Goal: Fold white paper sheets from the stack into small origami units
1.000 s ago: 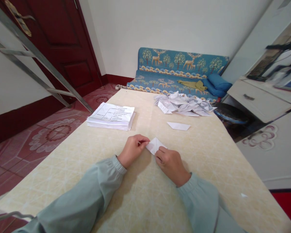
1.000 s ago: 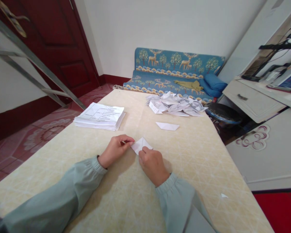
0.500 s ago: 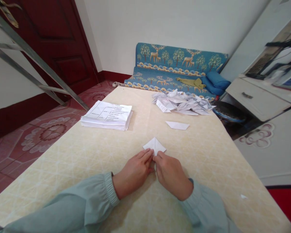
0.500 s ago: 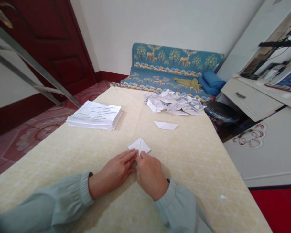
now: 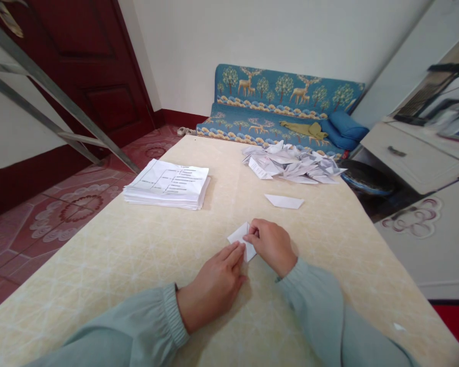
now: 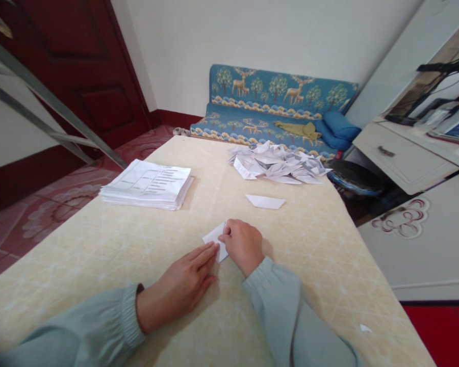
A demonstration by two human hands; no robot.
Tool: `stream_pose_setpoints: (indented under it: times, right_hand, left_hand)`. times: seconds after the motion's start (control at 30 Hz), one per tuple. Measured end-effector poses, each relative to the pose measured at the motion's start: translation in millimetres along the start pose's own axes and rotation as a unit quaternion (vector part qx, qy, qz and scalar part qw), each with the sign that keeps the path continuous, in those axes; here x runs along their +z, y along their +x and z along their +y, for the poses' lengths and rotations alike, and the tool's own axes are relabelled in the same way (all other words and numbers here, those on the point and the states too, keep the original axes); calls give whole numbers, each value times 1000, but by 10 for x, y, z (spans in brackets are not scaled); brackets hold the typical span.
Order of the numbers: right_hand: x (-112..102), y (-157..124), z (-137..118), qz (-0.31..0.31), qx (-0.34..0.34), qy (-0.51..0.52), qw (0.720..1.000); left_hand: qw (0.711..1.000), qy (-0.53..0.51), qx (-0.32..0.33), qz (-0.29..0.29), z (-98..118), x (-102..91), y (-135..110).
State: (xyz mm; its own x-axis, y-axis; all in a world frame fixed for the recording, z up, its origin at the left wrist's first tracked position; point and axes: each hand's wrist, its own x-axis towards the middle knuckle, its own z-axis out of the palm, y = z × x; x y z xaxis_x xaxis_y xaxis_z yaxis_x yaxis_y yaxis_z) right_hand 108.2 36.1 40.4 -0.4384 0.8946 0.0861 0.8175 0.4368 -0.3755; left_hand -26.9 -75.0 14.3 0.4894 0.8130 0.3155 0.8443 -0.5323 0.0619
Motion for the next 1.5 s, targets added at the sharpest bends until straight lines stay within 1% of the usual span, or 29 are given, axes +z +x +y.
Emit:
stream_pose_setpoints:
  times: [0.1,0.23,0.37,0.43,0.53,0.6,0.67,0.77,0.8,0.9,0.97,1.03,1.13,1.2,1.27,1.3,1.33,1.4,1.5]
  right_hand:
    - [-5,150,13,-6,24,-18,1000]
    - [6,308,64,-5,35,-7,999]
    - [39,413,100,-7,46,12,999]
    - [58,454,116,1,55,21,998]
    - [75,460,129,29,70,36,996]
    - [77,392,118,42,72,50,995]
    - [73,268,87,44,55,57,996]
    - [69,82,30,16,9,27,999]
    - [71,48,16,11,7,14,1000]
    - [93,55,-19,8,35,-14,999]
    - [126,89,-56,22,32,-35,999]
    - [175,72,-118,47,-7,-64,997]
    - [273,-93,-209,73,-76,-87,991]
    - [331,-259,-209,62,-126,-60,988]
    - [356,-415,-137,34,-183,-44,982]
    - [355,-478,-84,18,-199,-45,979]
    - [345,-530,-27,11,-201,-55,978]
    - [312,-601,65,9,-172,-89,981]
    - [277,-658,95,16,-133,-132,982]
  left_hand:
    - [1000,-11,-10,2,3,19,-5]
    - [999,-27,-32,2,8,38,-4]
    - [999,-18,-32,-3,6,40,6]
    - [999,-21,-31,-3,3,36,9]
    - [999,-30,-35,0,0,28,8]
    - [999,-39,-37,4,-3,19,7]
    - [998,-52,-45,6,-4,-3,11]
    - [996,-69,-64,-7,-3,-59,26]
    - [995,-73,-70,-13,0,-81,33]
    - [993,-77,-90,-26,12,-133,48]
    - [991,-79,-101,-32,22,-144,47]
    - [990,-80,-108,-33,30,-135,36]
    - [990,-74,-112,-31,27,-98,7]
    - [991,-69,-112,-34,17,-77,-14]
    - [991,-66,-108,-36,5,-70,-30]
    - [992,-66,-106,-36,0,-72,-34]
    - [992,-66,-105,-36,-4,-77,-36]
    - [992,-68,-104,-36,-8,-91,-32]
    - [991,-70,-104,-40,-11,-107,-17]
